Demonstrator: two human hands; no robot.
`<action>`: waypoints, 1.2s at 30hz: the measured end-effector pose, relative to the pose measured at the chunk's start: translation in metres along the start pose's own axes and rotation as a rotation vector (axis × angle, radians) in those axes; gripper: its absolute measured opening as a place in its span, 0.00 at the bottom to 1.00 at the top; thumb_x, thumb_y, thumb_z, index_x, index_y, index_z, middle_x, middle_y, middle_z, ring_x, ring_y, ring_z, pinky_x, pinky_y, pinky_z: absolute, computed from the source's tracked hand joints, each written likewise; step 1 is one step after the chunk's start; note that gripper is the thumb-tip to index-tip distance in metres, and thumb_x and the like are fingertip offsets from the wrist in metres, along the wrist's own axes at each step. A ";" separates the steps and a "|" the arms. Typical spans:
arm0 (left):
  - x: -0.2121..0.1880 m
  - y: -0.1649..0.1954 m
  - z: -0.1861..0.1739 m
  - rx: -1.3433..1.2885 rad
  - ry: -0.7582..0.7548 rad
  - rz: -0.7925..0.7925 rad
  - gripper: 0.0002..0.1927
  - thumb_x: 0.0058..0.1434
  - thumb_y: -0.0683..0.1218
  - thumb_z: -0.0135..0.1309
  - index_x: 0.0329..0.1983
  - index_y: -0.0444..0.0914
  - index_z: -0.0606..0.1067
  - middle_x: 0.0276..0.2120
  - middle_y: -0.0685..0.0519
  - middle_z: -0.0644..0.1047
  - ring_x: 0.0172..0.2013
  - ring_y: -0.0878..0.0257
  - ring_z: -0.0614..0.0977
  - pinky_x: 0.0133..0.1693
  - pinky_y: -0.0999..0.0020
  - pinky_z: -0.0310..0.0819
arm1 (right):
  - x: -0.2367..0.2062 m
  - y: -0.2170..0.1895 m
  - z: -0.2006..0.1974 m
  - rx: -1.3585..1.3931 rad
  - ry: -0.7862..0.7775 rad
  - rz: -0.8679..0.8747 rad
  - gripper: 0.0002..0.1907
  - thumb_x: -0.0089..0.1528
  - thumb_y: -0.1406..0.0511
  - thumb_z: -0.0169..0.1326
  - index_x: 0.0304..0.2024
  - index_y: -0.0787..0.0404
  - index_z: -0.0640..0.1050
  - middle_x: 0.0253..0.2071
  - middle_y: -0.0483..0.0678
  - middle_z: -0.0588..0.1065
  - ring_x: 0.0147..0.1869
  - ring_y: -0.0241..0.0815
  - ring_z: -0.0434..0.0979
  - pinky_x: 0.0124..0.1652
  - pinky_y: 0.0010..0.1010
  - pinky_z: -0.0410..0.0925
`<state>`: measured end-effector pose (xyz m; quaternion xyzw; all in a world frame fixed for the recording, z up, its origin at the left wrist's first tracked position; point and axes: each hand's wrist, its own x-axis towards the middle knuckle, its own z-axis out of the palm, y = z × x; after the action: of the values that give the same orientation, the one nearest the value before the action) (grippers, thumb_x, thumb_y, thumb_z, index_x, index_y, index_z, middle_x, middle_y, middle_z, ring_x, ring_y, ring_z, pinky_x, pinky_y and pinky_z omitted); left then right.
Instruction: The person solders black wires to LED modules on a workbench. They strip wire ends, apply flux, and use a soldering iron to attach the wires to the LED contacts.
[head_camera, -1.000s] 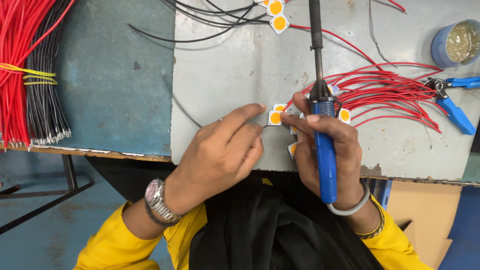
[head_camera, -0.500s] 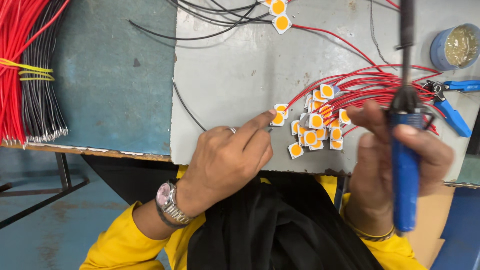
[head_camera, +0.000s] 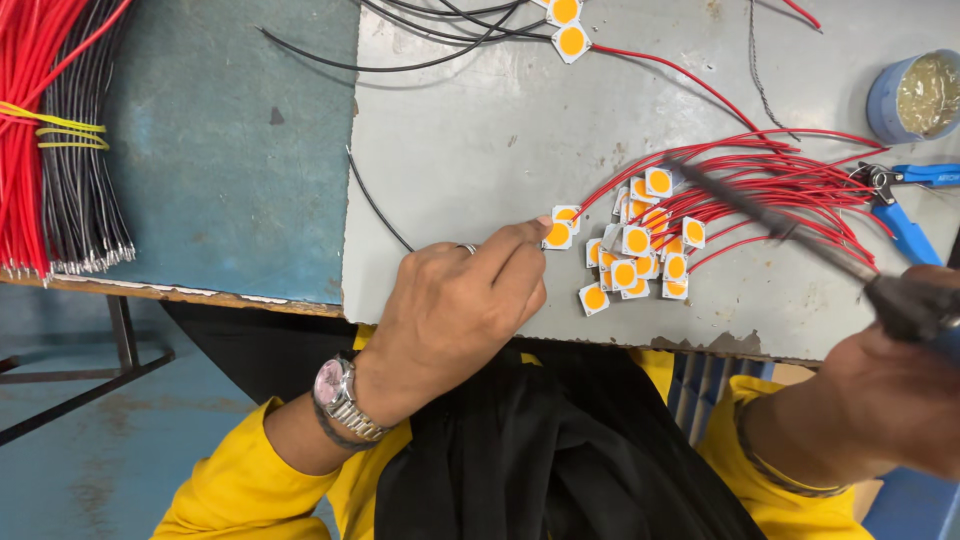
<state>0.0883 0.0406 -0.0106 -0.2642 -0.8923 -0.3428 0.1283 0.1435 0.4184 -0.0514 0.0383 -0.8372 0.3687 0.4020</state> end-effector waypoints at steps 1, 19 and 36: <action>0.000 0.000 0.000 -0.002 -0.002 0.000 0.06 0.59 0.38 0.58 0.33 0.33 0.72 0.47 0.50 0.81 0.18 0.60 0.74 0.24 0.66 0.69 | 0.003 -0.009 0.004 -0.126 0.015 -0.075 0.20 0.75 0.62 0.51 0.51 0.80 0.75 0.41 0.67 0.75 0.37 0.53 0.73 0.37 0.38 0.71; 0.002 -0.002 0.001 -0.078 -0.070 -0.054 0.03 0.57 0.38 0.55 0.32 0.33 0.74 0.45 0.48 0.79 0.21 0.53 0.78 0.24 0.59 0.72 | 0.079 -0.147 0.067 0.307 -0.554 0.157 0.14 0.66 0.66 0.64 0.36 0.73 0.76 0.31 0.54 0.75 0.29 0.40 0.70 0.30 0.21 0.59; 0.002 0.000 0.001 -0.097 -0.055 -0.052 0.04 0.57 0.39 0.56 0.33 0.33 0.73 0.46 0.47 0.79 0.23 0.52 0.79 0.24 0.59 0.73 | 0.108 -0.153 0.077 0.245 -0.742 -0.088 0.08 0.59 0.69 0.61 0.33 0.69 0.76 0.22 0.49 0.73 0.20 0.36 0.67 0.24 0.23 0.59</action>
<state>0.0864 0.0416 -0.0107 -0.2561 -0.8845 -0.3813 0.0822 0.0764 0.2827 0.0829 0.2525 -0.8730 0.4096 0.0800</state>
